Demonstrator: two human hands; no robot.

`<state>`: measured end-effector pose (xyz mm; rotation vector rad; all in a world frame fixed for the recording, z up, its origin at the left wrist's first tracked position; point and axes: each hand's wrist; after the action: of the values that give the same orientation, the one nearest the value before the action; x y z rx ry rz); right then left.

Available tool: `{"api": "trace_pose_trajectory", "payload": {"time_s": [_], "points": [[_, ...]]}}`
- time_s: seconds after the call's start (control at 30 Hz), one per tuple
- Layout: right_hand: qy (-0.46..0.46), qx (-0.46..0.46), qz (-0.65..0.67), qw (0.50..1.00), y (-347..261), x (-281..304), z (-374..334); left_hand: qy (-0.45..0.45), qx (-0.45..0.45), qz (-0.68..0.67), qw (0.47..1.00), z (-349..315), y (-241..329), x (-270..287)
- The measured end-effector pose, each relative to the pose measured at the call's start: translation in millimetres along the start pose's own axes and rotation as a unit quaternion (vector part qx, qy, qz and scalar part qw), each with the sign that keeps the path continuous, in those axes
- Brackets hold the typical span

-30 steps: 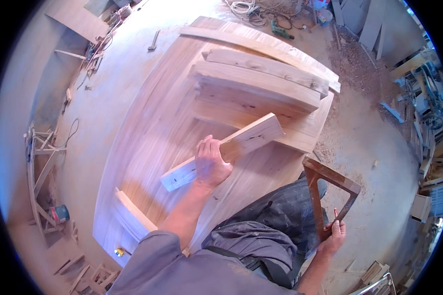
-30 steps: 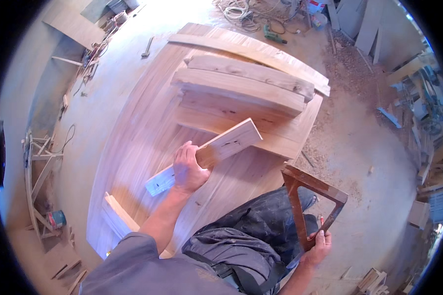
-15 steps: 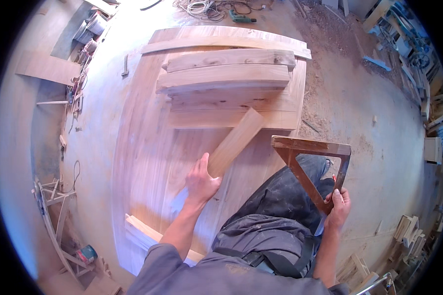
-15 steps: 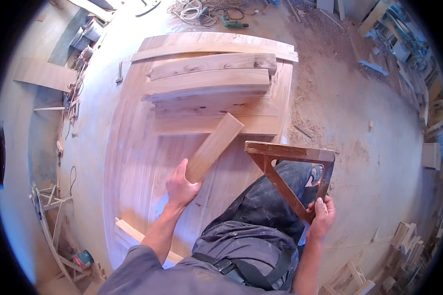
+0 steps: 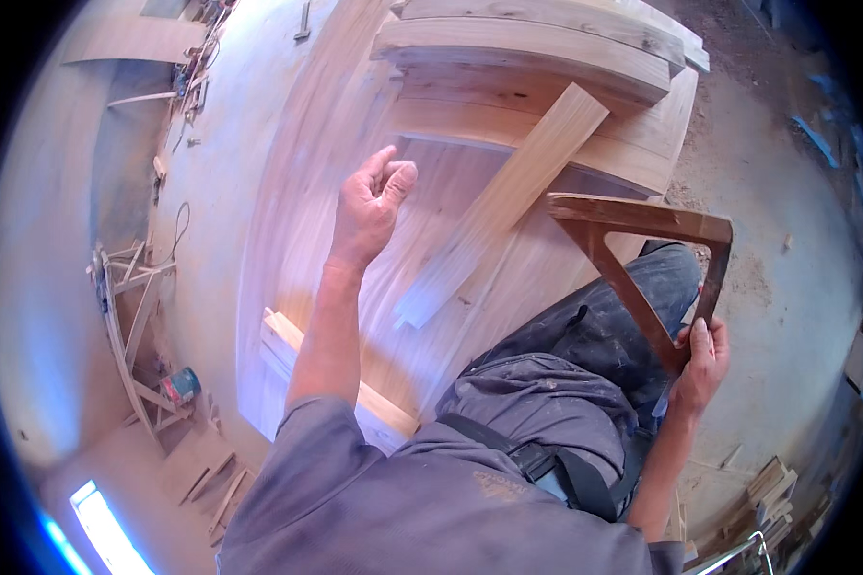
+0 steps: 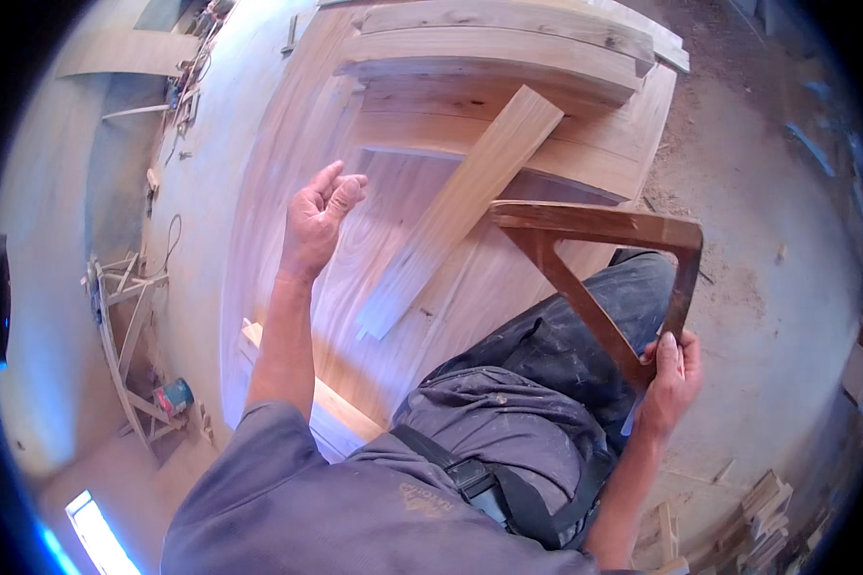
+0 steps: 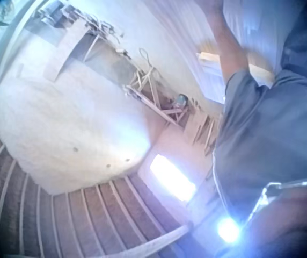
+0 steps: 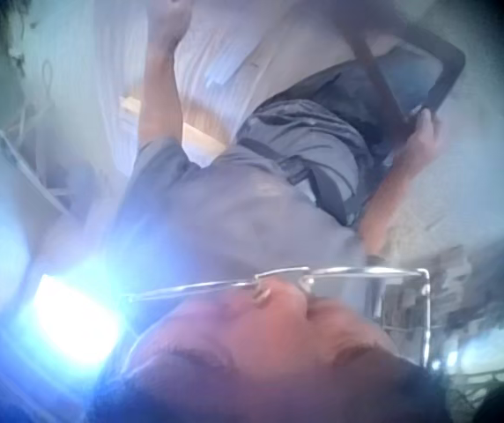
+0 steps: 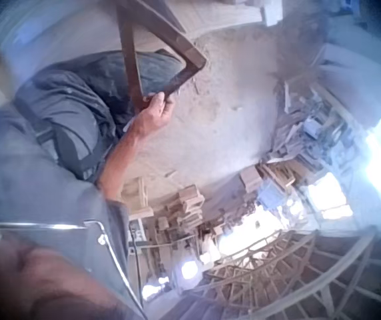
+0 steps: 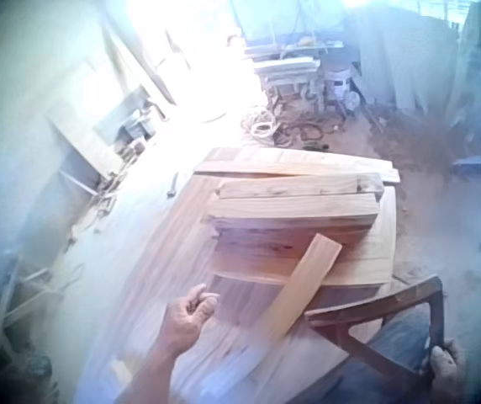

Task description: The person uses a try square and a red pencil to mark straight lines on multiple wooden planks. They repeatedly pick up planks, align the square, draw lines, and place the planks back on the workbench.

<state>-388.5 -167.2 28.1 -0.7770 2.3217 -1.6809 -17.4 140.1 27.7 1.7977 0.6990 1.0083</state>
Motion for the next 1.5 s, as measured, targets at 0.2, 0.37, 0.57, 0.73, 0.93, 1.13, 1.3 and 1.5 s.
{"api": "trace_pose_trajectory", "payload": {"time_s": [0.2,0.37,0.57,0.73,0.93,1.13,1.3,1.5], "points": [[-0.104,0.058,-0.14,0.983,-46.7,-76.9,13.3,-0.063,-0.138,0.171,0.974,-30.7,42.6,-56.5],[-0.156,0.158,-0.214,0.951,-53.3,-126.5,16.2,-0.023,-0.151,0.261,0.953,-37.6,25.1,-79.1],[-0.098,0.207,-0.25,0.941,-42.4,-108.9,13.0,-0.008,-0.082,0.256,0.963,-26.6,-14.9,-75.1],[-0.049,0.203,-0.234,0.95,-36.8,-91.7,16.4,0.001,-0.056,0.248,0.967,-23.7,-25.5,-79.9],[0.014,0.259,-0.204,0.944,-49.1,-84.2,25.5,-0.025,-0.042,0.23,0.972,-22.0,-20.3,-83.9],[-0.018,0.221,-0.105,0.969,-57.0,-83.7,24.6,-0.028,-0.051,0.226,0.972,-20.8,-6.0,-87.9],[-0.054,0.215,-0.07,0.973,-52.0,-85.8,21.8,-0.018,-0.073,0.257,0.963,-18.7,-19.2,-83.6],[-0.106,0.212,-0.068,0.969,-51.6,-86.3,16.4,-0.007,-0.118,0.277,0.953,-18.0,-20.4,-84.6]]}}
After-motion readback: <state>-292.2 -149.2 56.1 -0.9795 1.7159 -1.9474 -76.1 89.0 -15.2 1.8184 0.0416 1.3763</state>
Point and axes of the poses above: each hand's wrist, its own z-axis towards the middle knuckle, its own x-axis out of the back of the hand, y = z × x, and after that the axes turned 2 degrees about -y, right-handed
